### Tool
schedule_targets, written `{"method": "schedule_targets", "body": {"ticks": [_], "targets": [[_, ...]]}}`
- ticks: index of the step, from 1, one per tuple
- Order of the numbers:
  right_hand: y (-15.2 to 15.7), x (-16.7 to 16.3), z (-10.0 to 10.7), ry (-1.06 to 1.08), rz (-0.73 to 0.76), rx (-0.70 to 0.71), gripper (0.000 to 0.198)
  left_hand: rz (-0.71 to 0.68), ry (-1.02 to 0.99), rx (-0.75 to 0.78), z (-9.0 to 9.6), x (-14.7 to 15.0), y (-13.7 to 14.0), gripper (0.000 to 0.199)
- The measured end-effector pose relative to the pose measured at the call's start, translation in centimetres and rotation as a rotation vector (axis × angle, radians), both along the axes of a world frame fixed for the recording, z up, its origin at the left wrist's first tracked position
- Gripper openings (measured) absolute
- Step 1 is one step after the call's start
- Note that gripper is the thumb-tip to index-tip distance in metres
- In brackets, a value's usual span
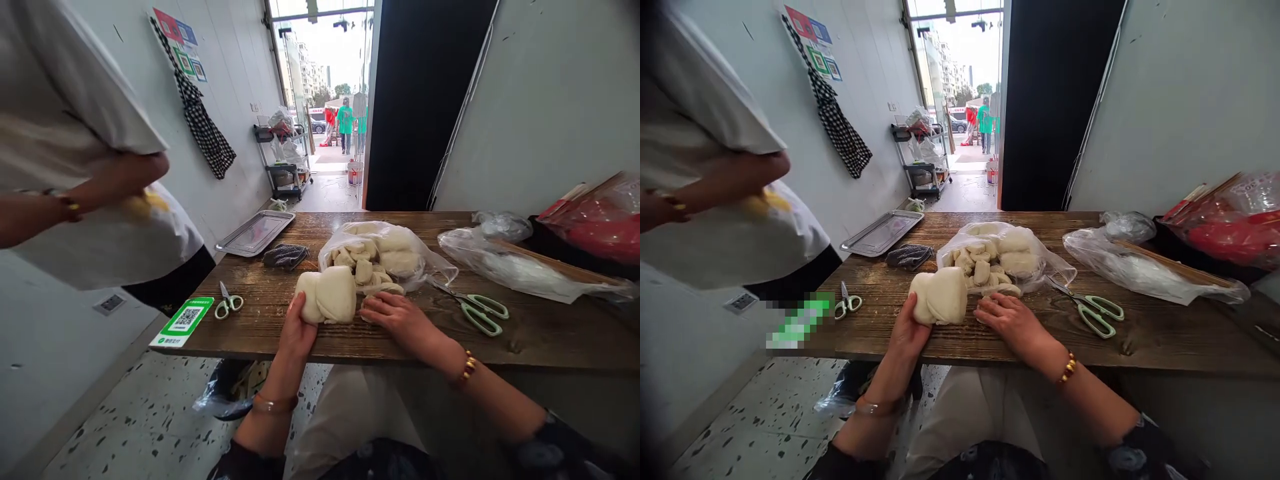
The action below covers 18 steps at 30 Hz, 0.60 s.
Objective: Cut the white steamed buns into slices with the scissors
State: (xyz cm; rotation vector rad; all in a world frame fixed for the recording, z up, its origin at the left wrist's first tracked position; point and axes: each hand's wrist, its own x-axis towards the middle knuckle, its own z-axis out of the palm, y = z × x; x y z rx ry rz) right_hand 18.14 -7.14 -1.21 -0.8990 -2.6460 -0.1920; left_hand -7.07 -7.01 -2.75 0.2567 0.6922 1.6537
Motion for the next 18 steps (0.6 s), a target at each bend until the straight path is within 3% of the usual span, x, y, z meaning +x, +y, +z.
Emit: {"method": "schedule_targets", "body": {"ticks": [5,10,14,18], "targets": [[1.6,-1.7,0.4,-0.118,0.033,-0.006,0.030,0.014,0.014,0.008,-0.3,-0.1,0.2,0.030],[0.8,-1.0,0.3,-0.090,0.041,-0.029,0.021,0.016,0.016,0.015,-0.9,0.2,0.2,0.035],[-0.1,0.4,0.3,0.137,-0.020,-0.104,0.026,0.014,0.013,0.024,-0.9,0.4,0.0,0.040],[1.9,1.4,1.8,0.452,-0.236,-0.166,0.031,-0.004,0.024,0.062,-0.5,0.6,-0.4,0.043]]}}
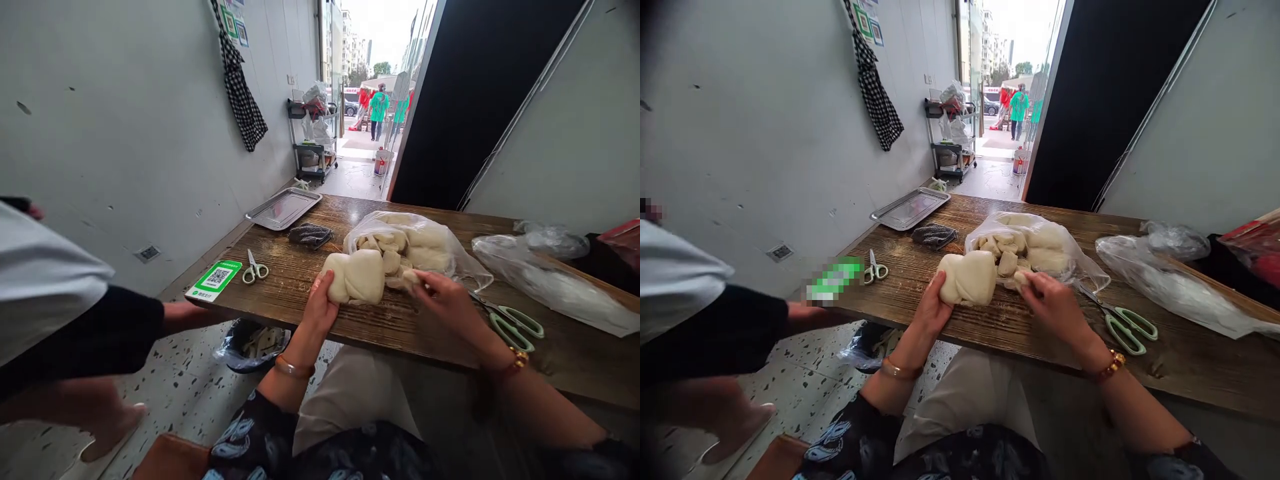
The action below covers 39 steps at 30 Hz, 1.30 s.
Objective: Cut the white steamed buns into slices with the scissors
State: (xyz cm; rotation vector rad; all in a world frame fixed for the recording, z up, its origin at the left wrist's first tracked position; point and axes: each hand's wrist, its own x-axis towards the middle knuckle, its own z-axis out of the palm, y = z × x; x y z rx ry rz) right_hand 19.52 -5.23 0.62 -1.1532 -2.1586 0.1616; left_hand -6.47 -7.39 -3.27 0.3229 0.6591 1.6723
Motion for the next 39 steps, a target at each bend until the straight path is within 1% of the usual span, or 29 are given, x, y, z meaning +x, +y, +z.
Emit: {"method": "schedule_targets", "body": {"ticks": [2,4,6,8,10,13,15,16,17,18,19,20,22,24,26,27,29,32,34,36,39], "targets": [[2.2,0.1,0.9,0.109,-0.095,-0.047,0.037,-0.014,0.029,0.015,0.1,0.1,-0.2,0.045],[4.5,0.1,1.5,0.203,-0.133,-0.128,0.042,-0.018,0.064,0.023,0.1,0.2,-0.3,0.048],[6.2,0.0,1.5,0.254,-0.147,-0.159,0.045,-0.011,0.097,0.035,0.0,0.3,-0.4,0.051],[7.0,0.0,1.1,0.301,-0.154,-0.167,0.049,-0.001,0.131,0.043,-0.1,0.4,-0.5,0.054],[6.4,-0.1,0.4,0.351,-0.156,-0.169,0.054,0.014,0.174,0.041,0.0,0.5,-0.8,0.055],[3.9,-0.8,-0.8,0.473,-0.094,-0.234,0.061,0.056,0.256,0.055,0.7,1.1,-1.1,0.055],[1.9,-1.7,-1.3,0.697,0.067,-0.419,0.071,0.076,0.312,0.090,1.6,2.1,-1.1,0.055],[1.2,-2.3,-1.4,0.771,0.142,-0.497,0.078,0.077,0.333,0.111,2.1,2.8,-1.0,0.055],[0.6,-2.8,-1.4,0.819,0.205,-0.553,0.085,0.074,0.347,0.130,2.7,3.5,-0.9,0.055],[0.4,-3.3,-1.4,0.859,0.249,-0.580,0.088,0.066,0.356,0.147,3.3,4.3,-0.6,0.057],[0.4,-3.7,-1.2,0.889,0.257,-0.582,0.091,0.055,0.362,0.164,3.8,5.1,-0.3,0.058],[0.7,-3.9,-1.0,0.912,0.218,-0.566,0.095,0.034,0.366,0.181,4.3,5.7,0.0,0.061],[1.7,-3.8,-0.4,0.922,0.080,-0.514,0.100,-0.048,0.378,0.217,5.1,6.4,0.9,0.066],[2.8,-3.2,0.3,0.893,-0.051,-0.471,0.101,-0.177,0.398,0.248,5.8,6.4,2.1,0.067],[3.7,-2.6,1.0,0.849,-0.109,-0.434,0.098,-0.276,0.431,0.265,6.5,5.9,3.4,0.067],[4.0,-2.4,1.4,0.826,-0.118,-0.412,0.098,-0.292,0.451,0.268,6.8,5.6,4.2,0.066],[4.6,-2.3,2.1,0.773,-0.121,-0.368,0.099,-0.274,0.498,0.266,7.3,5.1,5.6,0.069],[5.8,-2.6,2.8,0.735,-0.114,-0.328,0.098,-0.181,0.594,0.234,7.6,5.1,7.7,0.083],[6.9,-2.9,3.1,0.745,-0.096,-0.318,0.095,-0.112,0.658,0.201,7.4,5.2,8.8,0.087],[7.9,-3.0,3.1,0.753,-0.059,-0.327,0.094,-0.076,0.657,0.186,6.8,5.4,9.5,0.083],[8.9,-2.8,2.5,0.736,-0.024,-0.362,0.093,-0.073,0.595,0.190,5.6,5.3,10.0,0.075]]}}
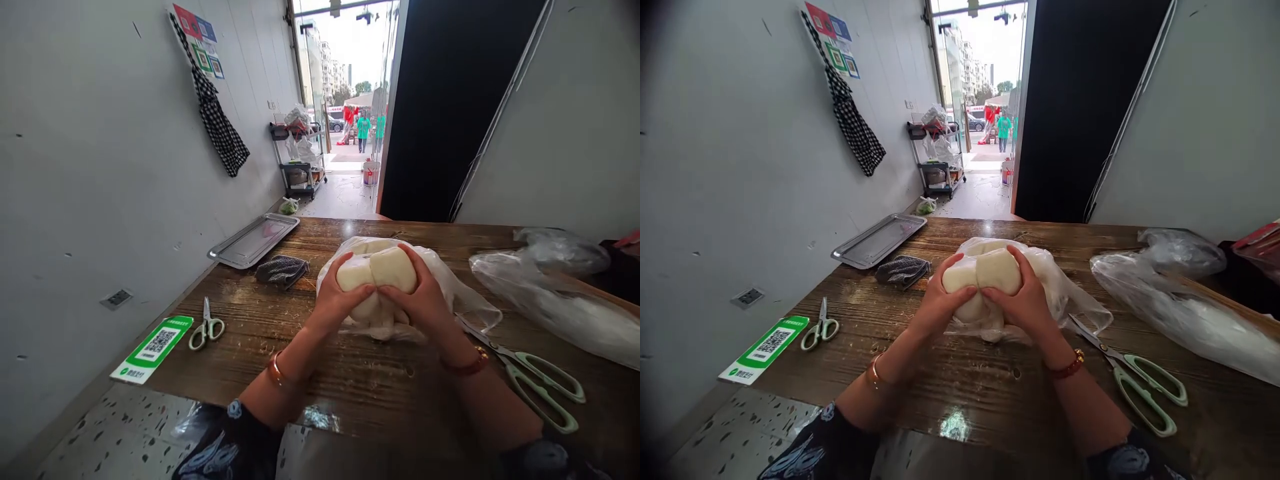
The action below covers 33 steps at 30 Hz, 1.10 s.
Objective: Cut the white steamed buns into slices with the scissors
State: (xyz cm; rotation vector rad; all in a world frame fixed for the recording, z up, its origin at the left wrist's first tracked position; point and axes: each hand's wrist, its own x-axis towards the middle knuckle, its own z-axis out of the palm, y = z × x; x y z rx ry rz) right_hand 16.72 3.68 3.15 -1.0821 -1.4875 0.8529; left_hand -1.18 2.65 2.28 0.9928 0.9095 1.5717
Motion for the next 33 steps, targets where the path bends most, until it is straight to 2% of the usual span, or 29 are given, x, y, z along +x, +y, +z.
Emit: {"method": "schedule_targets", "body": {"ticks": [5,12,19,22,25,29,33], "targets": [[-0.1,0.3,-1.0,-0.066,0.011,-0.071,0.091,-0.017,0.024,-0.026,-1.4,-0.4,-0.1,0.072],[0.0,0.6,-1.7,-0.037,0.079,-0.122,0.091,-0.033,0.019,-0.073,-0.8,-0.1,-0.8,0.065],[0.1,0.5,-2.7,0.126,0.169,-0.155,0.089,-0.087,-0.008,-0.108,-0.5,0.1,-1.1,0.065],[0.1,0.6,-2.6,0.120,0.181,-0.163,0.091,-0.073,-0.010,-0.111,-0.5,0.0,-1.0,0.066],[0.0,0.9,-2.3,0.021,0.141,-0.126,0.100,-0.027,0.050,-0.075,-0.5,-0.1,-1.0,0.068],[-0.5,0.7,-1.7,-0.081,-0.015,-0.032,0.109,0.022,0.137,-0.014,-0.3,0.0,-1.2,0.070],[-0.9,0.2,-1.1,-0.137,-0.075,-0.028,0.103,0.045,0.234,0.014,0.1,0.1,-1.4,0.069]]}}
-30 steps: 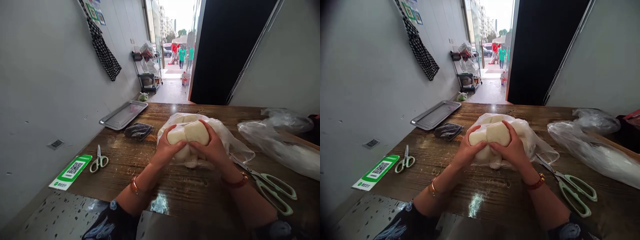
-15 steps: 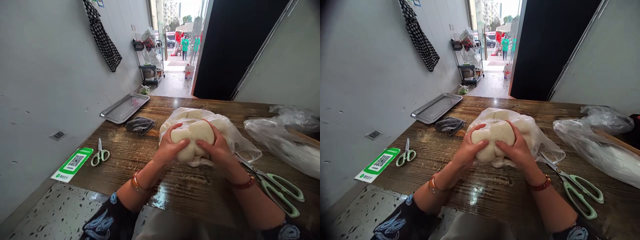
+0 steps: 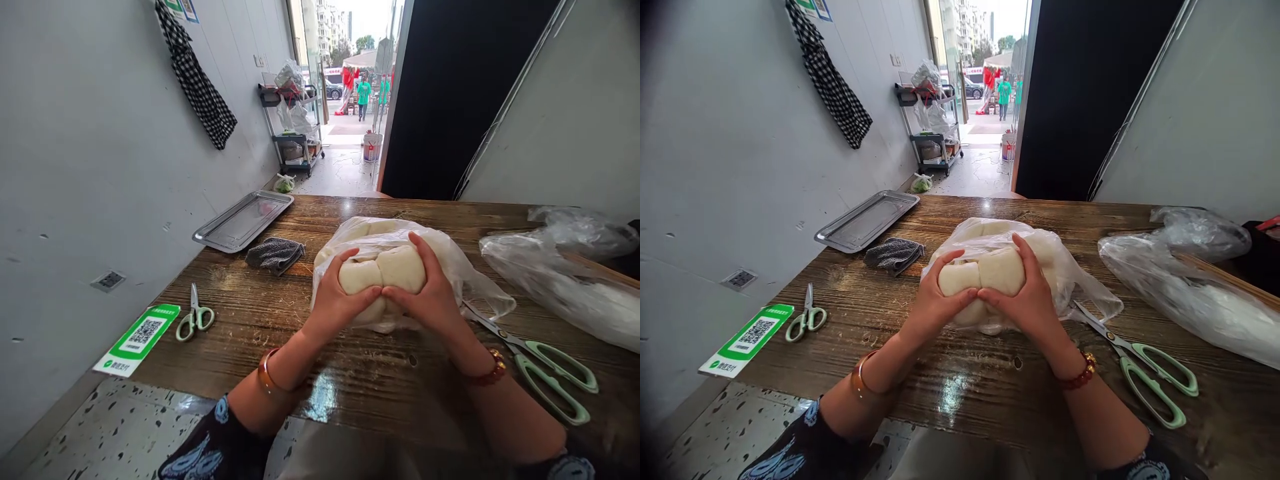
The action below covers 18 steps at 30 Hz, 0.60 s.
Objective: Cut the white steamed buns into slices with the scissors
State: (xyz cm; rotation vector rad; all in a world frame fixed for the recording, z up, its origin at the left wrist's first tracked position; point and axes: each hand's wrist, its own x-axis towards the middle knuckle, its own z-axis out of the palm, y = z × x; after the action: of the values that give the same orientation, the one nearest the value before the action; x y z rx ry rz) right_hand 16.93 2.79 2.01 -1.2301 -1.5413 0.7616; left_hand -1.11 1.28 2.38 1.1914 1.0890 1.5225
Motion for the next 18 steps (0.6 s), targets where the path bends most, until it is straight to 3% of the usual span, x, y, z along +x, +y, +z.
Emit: {"method": "schedule_targets", "body": {"ticks": [6,18], "targets": [[0.18,0.07,-0.09,0.053,0.056,-0.037,0.083,-0.048,-0.029,-0.021,-0.27,0.14,-0.04,0.063],[0.44,0.41,-0.48,0.251,0.219,-0.202,0.086,-0.175,-0.097,-0.122,-0.35,0.10,0.11,0.065]]}}
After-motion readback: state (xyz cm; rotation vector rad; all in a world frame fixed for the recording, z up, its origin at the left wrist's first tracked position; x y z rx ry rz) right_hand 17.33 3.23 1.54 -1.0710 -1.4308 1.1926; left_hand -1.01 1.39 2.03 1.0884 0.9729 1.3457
